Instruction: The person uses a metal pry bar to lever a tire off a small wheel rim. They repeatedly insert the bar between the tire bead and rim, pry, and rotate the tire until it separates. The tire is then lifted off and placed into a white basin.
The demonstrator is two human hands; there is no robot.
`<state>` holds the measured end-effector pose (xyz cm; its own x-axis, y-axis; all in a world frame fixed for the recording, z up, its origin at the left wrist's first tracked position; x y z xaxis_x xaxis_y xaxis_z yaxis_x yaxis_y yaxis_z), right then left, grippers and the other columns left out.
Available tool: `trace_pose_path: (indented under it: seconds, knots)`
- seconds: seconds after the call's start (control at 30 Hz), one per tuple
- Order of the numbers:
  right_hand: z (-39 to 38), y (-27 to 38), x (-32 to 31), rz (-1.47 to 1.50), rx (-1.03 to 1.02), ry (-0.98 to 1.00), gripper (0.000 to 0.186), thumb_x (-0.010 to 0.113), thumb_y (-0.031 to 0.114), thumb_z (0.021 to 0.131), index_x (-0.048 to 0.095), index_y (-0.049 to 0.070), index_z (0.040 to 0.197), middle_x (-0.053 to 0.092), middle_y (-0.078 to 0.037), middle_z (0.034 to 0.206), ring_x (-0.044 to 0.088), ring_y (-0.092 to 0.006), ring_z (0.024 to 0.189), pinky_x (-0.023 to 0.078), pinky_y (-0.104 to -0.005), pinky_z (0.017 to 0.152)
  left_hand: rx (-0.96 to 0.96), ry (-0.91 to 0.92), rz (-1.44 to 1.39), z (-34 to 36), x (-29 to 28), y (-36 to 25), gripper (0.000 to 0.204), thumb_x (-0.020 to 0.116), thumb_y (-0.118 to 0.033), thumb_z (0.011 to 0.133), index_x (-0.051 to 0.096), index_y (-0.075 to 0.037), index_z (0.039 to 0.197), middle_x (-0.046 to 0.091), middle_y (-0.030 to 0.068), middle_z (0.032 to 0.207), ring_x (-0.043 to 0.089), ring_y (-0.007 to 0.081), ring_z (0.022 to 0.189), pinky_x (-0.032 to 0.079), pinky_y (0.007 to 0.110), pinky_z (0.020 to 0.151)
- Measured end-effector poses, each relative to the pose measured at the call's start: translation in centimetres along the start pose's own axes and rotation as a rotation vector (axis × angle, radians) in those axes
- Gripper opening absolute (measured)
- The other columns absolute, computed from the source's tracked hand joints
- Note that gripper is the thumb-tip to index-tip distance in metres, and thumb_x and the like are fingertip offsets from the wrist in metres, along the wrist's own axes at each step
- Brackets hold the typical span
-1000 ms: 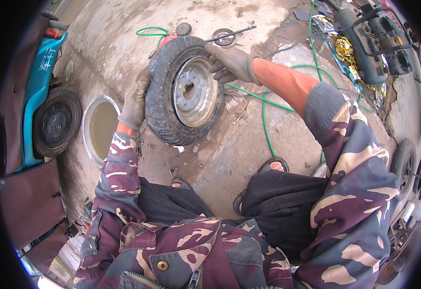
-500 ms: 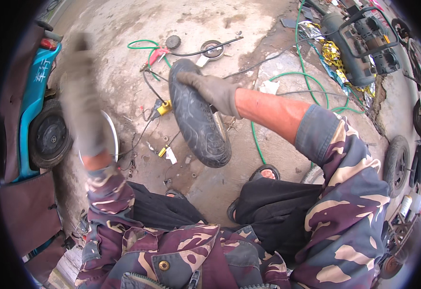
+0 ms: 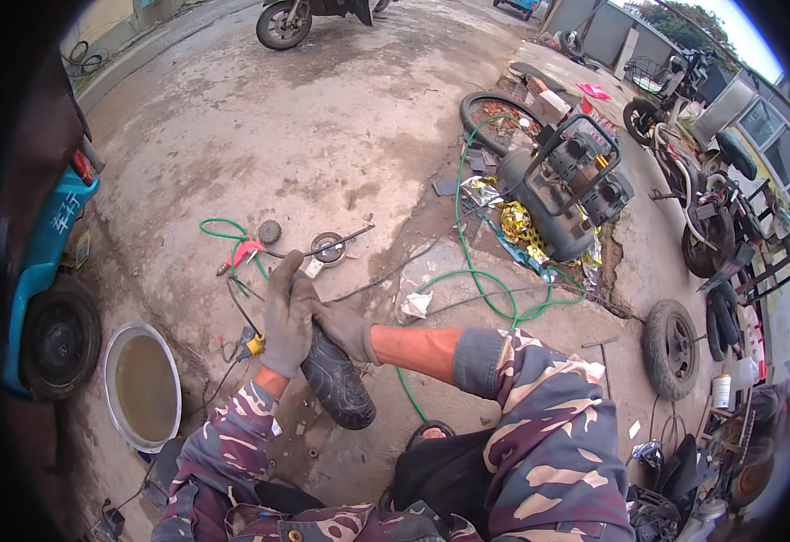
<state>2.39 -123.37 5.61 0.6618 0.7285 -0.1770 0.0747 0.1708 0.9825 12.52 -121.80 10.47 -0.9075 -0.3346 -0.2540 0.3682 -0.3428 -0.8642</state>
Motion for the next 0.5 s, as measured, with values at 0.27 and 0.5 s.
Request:
trace_pose_path:
  seconds: [0.27, 0.5]
  knots:
    - [-0.9, -4.1, 0.3, 0.126, 0.498, -0.082, 0.075, 0.072, 0.063, 0.095, 0.072, -0.008, 0.12, 0.078, -0.015, 0.1, 0.076, -0.0228, 0.087, 0.06, -0.0391, 0.076, -0.258, 0.052, -0.485, -0.6, 0.0, 3.1, 0.051, 0.068, -0.028, 0.108, 0.058, 0.004, 0.147, 0.063, 0.0166, 0.145, 0.06, 0.0243, 0.135, 0.044, 0.038, 0.118]
    - [-1.8, -1.6, 3.4, 0.278, 0.501, 0.125, 0.057, 0.068, 0.036, 0.104, 0.059, -0.005, 0.142, 0.071, -0.017, 0.127, 0.071, -0.0297, 0.118, 0.056, -0.0405, 0.104, 0.105, 0.586, 0.276, -0.5, -2.9, -2.7, 0.103, 0.088, -0.036, 0.071, 0.047, 0.0, 0.158, 0.055, 0.0268, 0.152, 0.053, 0.0428, 0.142, 0.043, 0.049, 0.119]
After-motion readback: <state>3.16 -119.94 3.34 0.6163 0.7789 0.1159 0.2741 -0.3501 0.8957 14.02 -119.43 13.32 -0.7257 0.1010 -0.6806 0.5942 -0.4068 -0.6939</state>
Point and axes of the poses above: each hand's wrist, its own z-axis towards the middle knuckle, its own x-axis out of the palm, y = z × x, the point moved 10 cm from there along z, towards the middle knuckle
